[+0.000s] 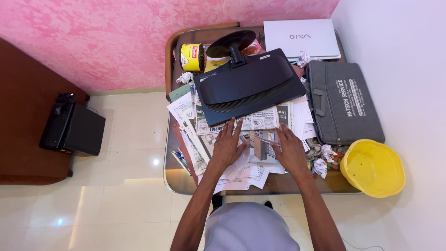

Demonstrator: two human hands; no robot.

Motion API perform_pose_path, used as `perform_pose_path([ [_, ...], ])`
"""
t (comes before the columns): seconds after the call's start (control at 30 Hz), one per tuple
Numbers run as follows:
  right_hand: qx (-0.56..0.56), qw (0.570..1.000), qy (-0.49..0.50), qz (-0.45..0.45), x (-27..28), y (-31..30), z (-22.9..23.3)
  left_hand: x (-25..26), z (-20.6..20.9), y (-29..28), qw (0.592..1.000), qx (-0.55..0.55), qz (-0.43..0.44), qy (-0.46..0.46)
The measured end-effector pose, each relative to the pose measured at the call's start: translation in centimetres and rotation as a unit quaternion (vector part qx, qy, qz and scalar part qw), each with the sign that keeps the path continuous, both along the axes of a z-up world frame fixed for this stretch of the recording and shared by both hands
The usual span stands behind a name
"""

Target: The person clears a cluttered desk by moving a monitor aside, placing crumpled papers into a yellow bowl, and sorting through stacks of newspapers and documents. Pens are gathered and placed into a pen holder. The person continues to separate and stack papers while occasionally moving items around the desk.

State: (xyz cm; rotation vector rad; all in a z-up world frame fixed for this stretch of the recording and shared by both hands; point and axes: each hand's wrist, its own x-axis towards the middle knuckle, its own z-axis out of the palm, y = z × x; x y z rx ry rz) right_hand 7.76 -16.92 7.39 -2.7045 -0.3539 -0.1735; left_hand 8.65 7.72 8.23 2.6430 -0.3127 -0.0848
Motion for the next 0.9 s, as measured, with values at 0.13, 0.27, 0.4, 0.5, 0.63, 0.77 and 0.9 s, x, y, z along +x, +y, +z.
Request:
perform_pose_path([
  [0.13,0.003,0.999,0.049,-0.004,-0.9,0.3,-0.7,-0.1,-0.9,-0.1,1.000,-0.024,-0.006,-0.009],
  [0.27,0.013,0.996,0.067,-0.052,-1.8,-0.2,-1.2,0.4,-2.0,-0.6,0.999,-0.029,-0.032,0.009],
  [0.4,0.054,0.993,0.042,-0.098,-2.6,-1.9,-2.1,1.1,-2.8,-1.1,0.997,-0.029,-0.069,0.027],
  [0.5,0.053,0.990,0.012,-0.131,-2.8,-3.1,-3.3,1.8,-3.1,-1.7,0.994,0.000,-0.098,0.050],
  [0.63,0.047,0.971,-0.016,-0.234,-2.0,-5.0,-5.9,2.3,-3.5,-2.0,0.989,0.001,-0.132,0.067],
  [0.77,-0.019,0.959,0.011,-0.282,-0.5,-8.2,-9.6,2.3,-4.0,-2.0,0.981,0.010,-0.187,0.055],
  [0.9,-0.047,0.961,0.014,-0.272,0.4,-10.1,-13.3,2.8,-3.7,-2.9,0.969,0.023,-0.238,0.060],
])
